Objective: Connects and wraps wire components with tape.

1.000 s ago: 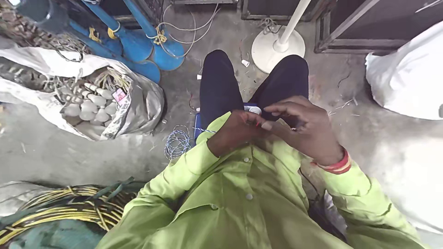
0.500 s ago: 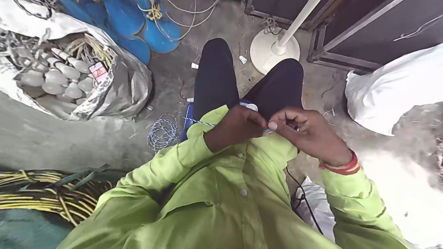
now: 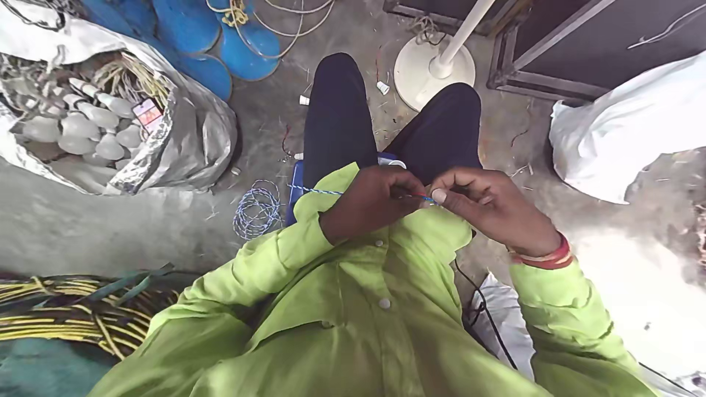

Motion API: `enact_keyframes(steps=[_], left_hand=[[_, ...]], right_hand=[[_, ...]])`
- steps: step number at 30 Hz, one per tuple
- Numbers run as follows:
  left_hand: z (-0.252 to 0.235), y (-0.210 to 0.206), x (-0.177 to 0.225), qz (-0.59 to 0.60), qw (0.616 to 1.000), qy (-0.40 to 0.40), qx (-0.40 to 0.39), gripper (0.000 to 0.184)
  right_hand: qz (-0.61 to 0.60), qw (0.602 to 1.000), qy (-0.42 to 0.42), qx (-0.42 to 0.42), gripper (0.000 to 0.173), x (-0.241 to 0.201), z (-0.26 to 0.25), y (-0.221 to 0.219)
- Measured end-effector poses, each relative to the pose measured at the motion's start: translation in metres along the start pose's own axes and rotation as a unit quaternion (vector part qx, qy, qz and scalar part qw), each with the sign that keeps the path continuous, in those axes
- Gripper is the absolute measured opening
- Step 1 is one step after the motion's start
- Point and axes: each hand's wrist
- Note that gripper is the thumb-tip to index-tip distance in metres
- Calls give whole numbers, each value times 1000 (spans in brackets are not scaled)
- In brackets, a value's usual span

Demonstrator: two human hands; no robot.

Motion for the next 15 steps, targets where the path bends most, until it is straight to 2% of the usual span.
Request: enact_keyframes(steps=[4,7,11,15], left_hand=[[2,-4,1,-99,990,-97,35,8],[5,-6,4,-141,982,-119,52,16],[4,-4,7,-112,988,-93,40,23],[1,-1,3,-79,995,-58,27,22]], right_hand=[[-54,998,-8,-11,12,3,-1,1],[-104,994,-21,-25,13,5,0,0],[-168,985,-27,-27,14,10,2,-6],[-155,988,-12,-7,13,10,3,-14]])
Point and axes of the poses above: each hand's wrist, its own z-axis away from the middle knuckle, its own y-axis out of the back of the hand, x = y × z, and after that the axes turned 4 degrees about z, right-handed
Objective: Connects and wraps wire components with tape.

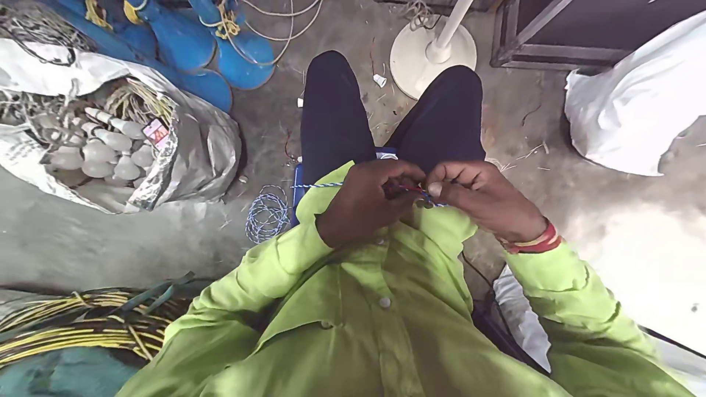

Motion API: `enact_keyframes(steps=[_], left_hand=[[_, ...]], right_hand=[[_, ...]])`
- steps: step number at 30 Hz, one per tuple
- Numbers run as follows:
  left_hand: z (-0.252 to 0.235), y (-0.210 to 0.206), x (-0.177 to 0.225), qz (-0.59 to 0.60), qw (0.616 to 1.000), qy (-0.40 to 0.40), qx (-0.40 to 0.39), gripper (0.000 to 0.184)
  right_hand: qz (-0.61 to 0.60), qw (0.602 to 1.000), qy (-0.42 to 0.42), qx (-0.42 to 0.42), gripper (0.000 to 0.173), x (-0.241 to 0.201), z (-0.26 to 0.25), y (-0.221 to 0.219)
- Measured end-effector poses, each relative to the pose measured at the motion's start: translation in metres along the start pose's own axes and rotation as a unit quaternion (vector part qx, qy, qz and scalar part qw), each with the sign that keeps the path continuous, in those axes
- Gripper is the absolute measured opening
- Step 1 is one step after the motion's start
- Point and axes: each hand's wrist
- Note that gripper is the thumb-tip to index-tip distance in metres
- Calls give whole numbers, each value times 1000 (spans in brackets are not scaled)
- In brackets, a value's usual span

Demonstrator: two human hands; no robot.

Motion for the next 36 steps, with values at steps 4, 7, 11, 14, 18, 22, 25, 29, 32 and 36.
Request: enact_keyframes(steps=[4,7,11,14,18,22,25,29,32,36], left_hand=[[1,3,-3,-58,998,-27,-3,12],[1,3,-3,-74,997,-35,-8,11],[3,3,0,-75,997,-20,-4,13],[4,4,1,-90,996,-15,-11,13],[4,6,-2,-88,995,-30,-34,12],[6,10,-1,-95,993,-46,-56,11],[7,8,-3,-104,991,-63,-48,11],[7,3,-10,-117,988,-98,-24,14],[8,2,-6,-141,982,-123,-28,14],[8,3,-6,-129,983,-126,-36,14]], right_hand=[[10,1000,0,13,11,0,2,-4],[9,1000,-3,23,8,1,4,-7],[11,1000,10,25,8,3,7,-10],[18,999,8,44,8,4,5,-11],[65,996,22,64,4,6,0,-12],[57,996,38,50,4,13,-3,-7],[58,997,37,38,5,16,-4,-4],[75,996,38,37,5,15,-4,-3],[109,993,28,41,6,13,-3,-4],[118,991,35,44,6,14,-3,-4]])
Point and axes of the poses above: each hand's wrist, its own z-axis away from the middle knuckle, its own y-axis out of the back of the hand, x = y × z, and after that the axes turned 4 degrees about z, right-handed
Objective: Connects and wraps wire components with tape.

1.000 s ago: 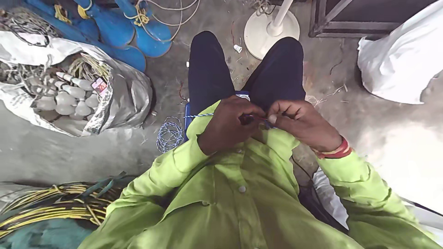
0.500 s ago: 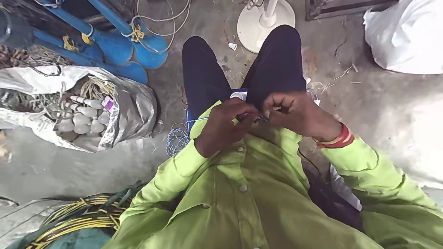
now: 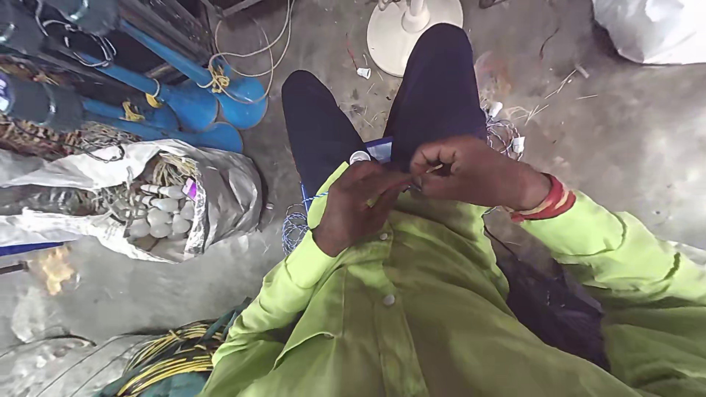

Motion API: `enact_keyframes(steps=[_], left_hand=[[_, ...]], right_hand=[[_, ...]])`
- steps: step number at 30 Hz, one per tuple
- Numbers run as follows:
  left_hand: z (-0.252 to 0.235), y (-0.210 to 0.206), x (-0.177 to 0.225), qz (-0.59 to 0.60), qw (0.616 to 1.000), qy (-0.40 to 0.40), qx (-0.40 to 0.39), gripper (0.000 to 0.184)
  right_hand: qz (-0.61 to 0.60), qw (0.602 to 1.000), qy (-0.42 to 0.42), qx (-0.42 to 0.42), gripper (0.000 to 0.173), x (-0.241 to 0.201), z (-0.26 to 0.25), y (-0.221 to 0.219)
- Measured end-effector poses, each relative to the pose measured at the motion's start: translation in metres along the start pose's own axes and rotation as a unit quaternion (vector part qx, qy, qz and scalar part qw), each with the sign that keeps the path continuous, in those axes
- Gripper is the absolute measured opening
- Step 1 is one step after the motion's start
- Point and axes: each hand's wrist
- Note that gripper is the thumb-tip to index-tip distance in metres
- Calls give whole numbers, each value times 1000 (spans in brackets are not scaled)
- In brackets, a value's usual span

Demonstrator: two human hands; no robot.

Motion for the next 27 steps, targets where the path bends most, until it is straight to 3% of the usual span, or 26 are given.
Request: enact_keyframes(steps=[4,9,13,18,27], left_hand=[[1,-2,-5,20,1000,-2,13,14],[5,-4,-6,-63,996,-58,16,14],[9,-7,-11,-101,988,-110,31,13],[7,-2,-7,-88,990,-108,33,13],[10,-5,-4,-41,994,-90,36,12]], right_hand=[[-9,1000,-2,-8,5,0,-1,0],[-95,992,-47,-72,6,-1,-5,4],[-199,967,-77,-140,15,1,-12,7],[-322,919,-92,-208,24,7,-19,5],[-376,871,-143,-282,32,11,-23,2]])
Point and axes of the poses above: each hand's wrist, its own z-axis away from the middle knuckle, its own y-axis out of the back of the hand, x = y × z, and after that the axes turned 4 degrees about z, right-handed
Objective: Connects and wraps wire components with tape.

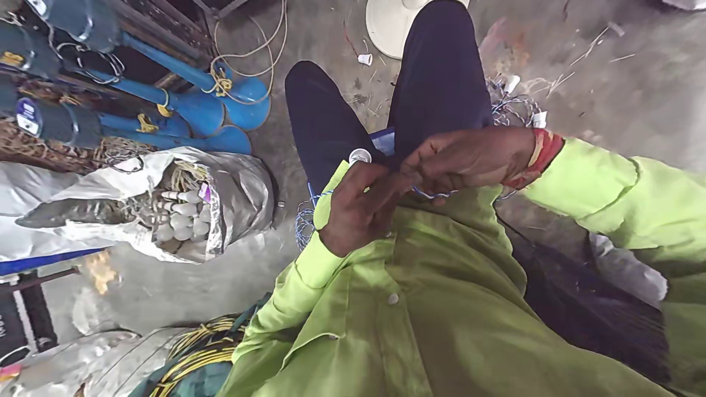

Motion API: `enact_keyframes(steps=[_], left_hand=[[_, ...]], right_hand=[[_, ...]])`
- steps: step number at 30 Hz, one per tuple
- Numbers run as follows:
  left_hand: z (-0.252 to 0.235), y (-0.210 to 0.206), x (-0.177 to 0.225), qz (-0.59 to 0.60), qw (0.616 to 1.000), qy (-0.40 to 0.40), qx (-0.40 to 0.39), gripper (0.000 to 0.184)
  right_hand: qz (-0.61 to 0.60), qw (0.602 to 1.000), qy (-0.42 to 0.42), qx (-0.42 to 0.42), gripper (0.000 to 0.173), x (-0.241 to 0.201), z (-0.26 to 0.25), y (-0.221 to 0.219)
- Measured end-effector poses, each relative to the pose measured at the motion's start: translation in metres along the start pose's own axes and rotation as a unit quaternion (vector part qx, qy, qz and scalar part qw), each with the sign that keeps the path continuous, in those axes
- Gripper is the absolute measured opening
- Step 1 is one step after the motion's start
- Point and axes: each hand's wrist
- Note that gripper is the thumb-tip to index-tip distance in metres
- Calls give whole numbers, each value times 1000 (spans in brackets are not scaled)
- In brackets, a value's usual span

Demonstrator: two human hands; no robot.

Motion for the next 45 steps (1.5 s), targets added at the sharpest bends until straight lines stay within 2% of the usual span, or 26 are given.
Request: enact_keyframes(steps=[5,7,9,12,15,20,23,25,28,31,34,36,42,45], left_hand=[[-3,1,5,-37,999,19,0,18],[-7,4,7,-69,997,27,-11,21],[-10,4,10,-76,996,48,-17,21],[-13,6,8,-52,994,99,-14,19],[-13,12,7,-17,990,141,4,16],[-14,14,7,10,987,160,13,15],[-14,18,8,69,975,210,-8,14],[-10,24,11,173,934,310,-35,14],[1,27,7,346,822,451,-32,14],[-5,22,-4,434,746,506,10,15],[-10,26,-3,466,723,510,20,16],[-15,24,-4,484,712,508,29,16],[-14,19,7,479,691,540,38,15],[-18,14,10,482,675,555,60,15]], right_hand=[[-34,999,-7,-13,30,-2,1,-4],[-9,998,-22,53,22,-10,2,-11],[78,985,-16,153,15,-18,4,-20],[233,932,107,255,11,-16,11,-23],[292,881,212,305,17,0,16,-33],[360,800,287,385,15,14,4,-50],[428,749,288,416,11,13,-4,-53],[491,715,259,425,12,14,-9,-54],[538,696,220,421,15,22,-19,-47],[567,666,234,424,17,23,-22,-46],[582,603,327,436,13,25,-20,-45],[597,574,378,415,13,26,-16,-41],[652,573,363,340,21,19,-4,-40],[699,535,360,308,17,11,0,-36]])
Point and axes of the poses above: each hand's wrist, its own z-axis away from the middle knuckle, its own y-axis out of the back of the hand, x = y × z, and after that the axes turned 4 degrees about z, right-handed
